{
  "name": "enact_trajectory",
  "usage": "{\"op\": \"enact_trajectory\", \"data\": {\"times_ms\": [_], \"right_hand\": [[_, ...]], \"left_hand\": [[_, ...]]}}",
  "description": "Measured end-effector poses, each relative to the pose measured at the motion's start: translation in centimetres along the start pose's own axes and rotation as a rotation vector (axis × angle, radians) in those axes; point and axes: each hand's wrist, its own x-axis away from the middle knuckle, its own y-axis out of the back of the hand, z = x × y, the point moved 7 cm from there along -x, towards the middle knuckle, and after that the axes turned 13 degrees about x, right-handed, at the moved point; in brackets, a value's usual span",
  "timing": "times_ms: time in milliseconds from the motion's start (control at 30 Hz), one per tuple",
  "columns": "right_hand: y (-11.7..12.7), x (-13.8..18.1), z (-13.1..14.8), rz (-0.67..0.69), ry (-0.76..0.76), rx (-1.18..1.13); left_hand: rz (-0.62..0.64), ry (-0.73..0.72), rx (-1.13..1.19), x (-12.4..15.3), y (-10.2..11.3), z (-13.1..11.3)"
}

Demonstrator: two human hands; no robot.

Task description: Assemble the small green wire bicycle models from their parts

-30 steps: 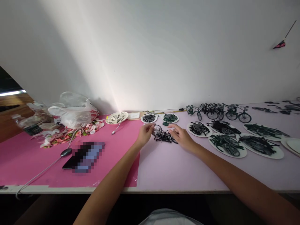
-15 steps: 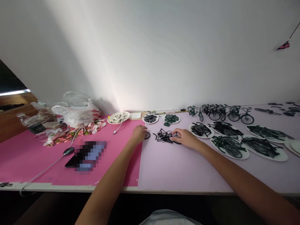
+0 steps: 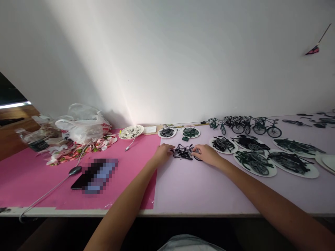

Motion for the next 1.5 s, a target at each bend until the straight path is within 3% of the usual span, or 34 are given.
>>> {"op": "enact_trajectory", "data": {"times_ms": [400, 667, 833, 1500], "right_hand": [[0.6, -0.4, -1.6, -0.061, -0.080, 0.056], [1.1, 0.0, -2.8, 0.088, -0.100, 0.183], [1.1, -0.1, -3.5, 0.114, -0.130, 0.256], [1.3, 0.1, -4.0, 0.114, -0.156, 0.168]], "left_hand": [[-0.002, -0.075, -0.011, -0.1, -0.1, 0.4], [-0.042, -0.137, 0.032, -0.1, 0.3, -0.2], [-0.066, -0.120, 0.040, -0.1, 0.3, -0.1], [-0.068, -0.076, 0.042, 0.0, 0.4, -0.3]]}}
